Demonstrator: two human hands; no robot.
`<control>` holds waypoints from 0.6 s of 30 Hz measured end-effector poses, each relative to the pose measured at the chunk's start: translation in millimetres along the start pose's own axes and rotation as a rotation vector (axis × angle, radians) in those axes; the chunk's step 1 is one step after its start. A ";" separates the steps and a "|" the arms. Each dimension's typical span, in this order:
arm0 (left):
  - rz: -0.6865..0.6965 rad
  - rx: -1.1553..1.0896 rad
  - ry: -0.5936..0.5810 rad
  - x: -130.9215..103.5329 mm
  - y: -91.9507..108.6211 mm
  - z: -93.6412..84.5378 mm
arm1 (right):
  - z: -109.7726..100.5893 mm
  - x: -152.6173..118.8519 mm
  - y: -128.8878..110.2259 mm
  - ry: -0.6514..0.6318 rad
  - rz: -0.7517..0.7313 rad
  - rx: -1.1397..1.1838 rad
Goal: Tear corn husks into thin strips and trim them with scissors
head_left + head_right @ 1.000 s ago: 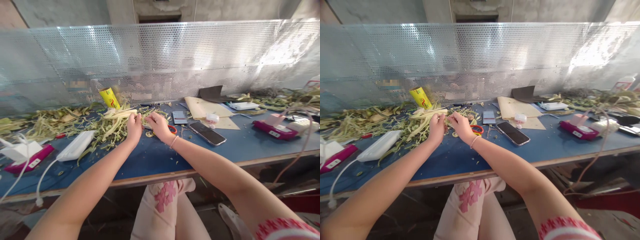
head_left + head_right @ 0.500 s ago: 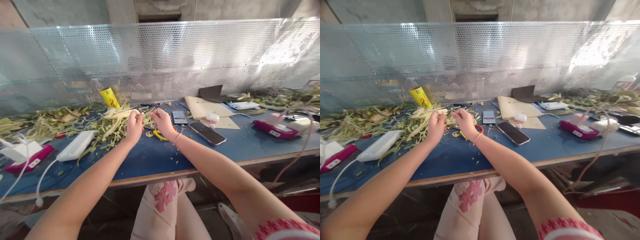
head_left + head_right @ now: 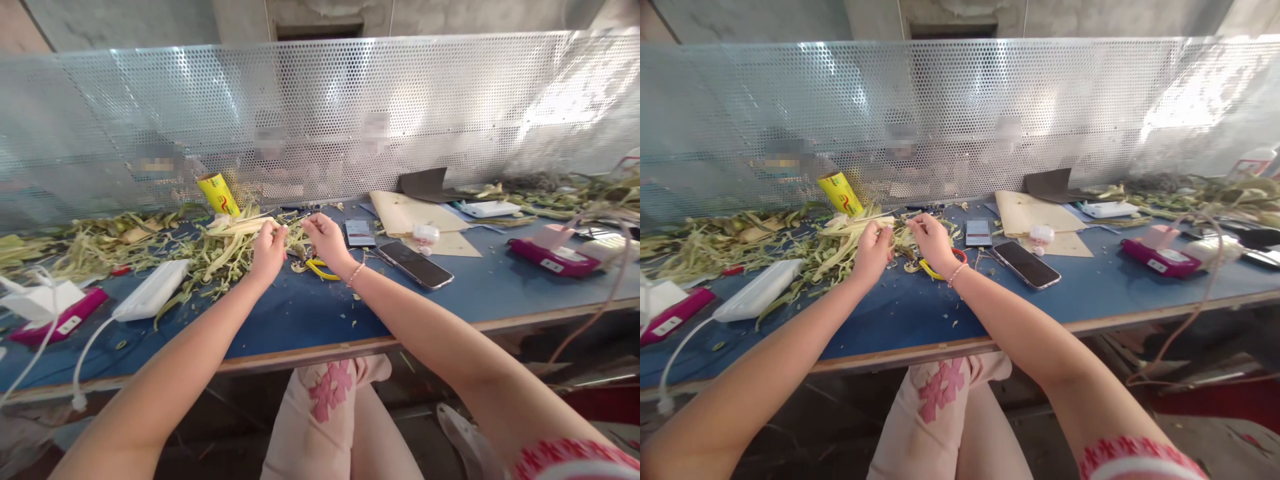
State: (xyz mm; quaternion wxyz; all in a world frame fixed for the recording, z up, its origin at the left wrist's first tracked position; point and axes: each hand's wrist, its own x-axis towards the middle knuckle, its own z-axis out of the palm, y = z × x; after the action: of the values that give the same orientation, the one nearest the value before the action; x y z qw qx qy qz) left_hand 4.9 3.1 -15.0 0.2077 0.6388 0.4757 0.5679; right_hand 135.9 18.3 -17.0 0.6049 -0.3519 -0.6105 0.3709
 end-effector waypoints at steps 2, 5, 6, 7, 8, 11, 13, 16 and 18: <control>0.019 0.063 0.020 -1.5 -1.1 1.6 | 1.1 -1.3 1.6 -0.010 0.084 0.057; 0.047 0.092 0.048 -2.8 -1.4 2.8 | 2.9 -3.3 1.8 -0.084 0.258 0.180; 0.052 0.091 0.057 -2.8 -1.2 2.9 | 3.5 -3.8 1.6 -0.124 0.297 0.205; 0.055 0.090 0.061 -2.8 -1.1 3.0 | 4.0 -4.1 1.6 -0.166 0.317 0.217; 0.054 0.092 0.060 -2.7 -1.0 3.0 | 4.5 -4.3 1.7 -0.200 0.315 0.219; 0.027 0.112 0.037 -3.0 -1.0 3.8 | 5.9 -3.9 3.1 -0.209 0.214 0.192; 0.006 0.131 0.007 -4.1 -0.4 4.6 | 5.9 -3.3 4.1 -0.162 0.138 0.143; 0.011 0.176 -0.060 -7.0 3.0 5.4 | 3.8 -2.0 4.9 -0.081 0.058 -0.012; 0.043 0.213 -0.091 -8.9 6.3 5.3 | 1.4 -0.8 5.5 -0.014 0.001 -0.123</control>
State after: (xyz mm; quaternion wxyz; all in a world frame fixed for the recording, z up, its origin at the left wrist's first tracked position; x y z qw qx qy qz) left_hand 12.9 -5.9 -16.1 0.1480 0.6923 0.5097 0.4890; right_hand 134.5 20.2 -22.2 0.5777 -0.3864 -0.6360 0.3354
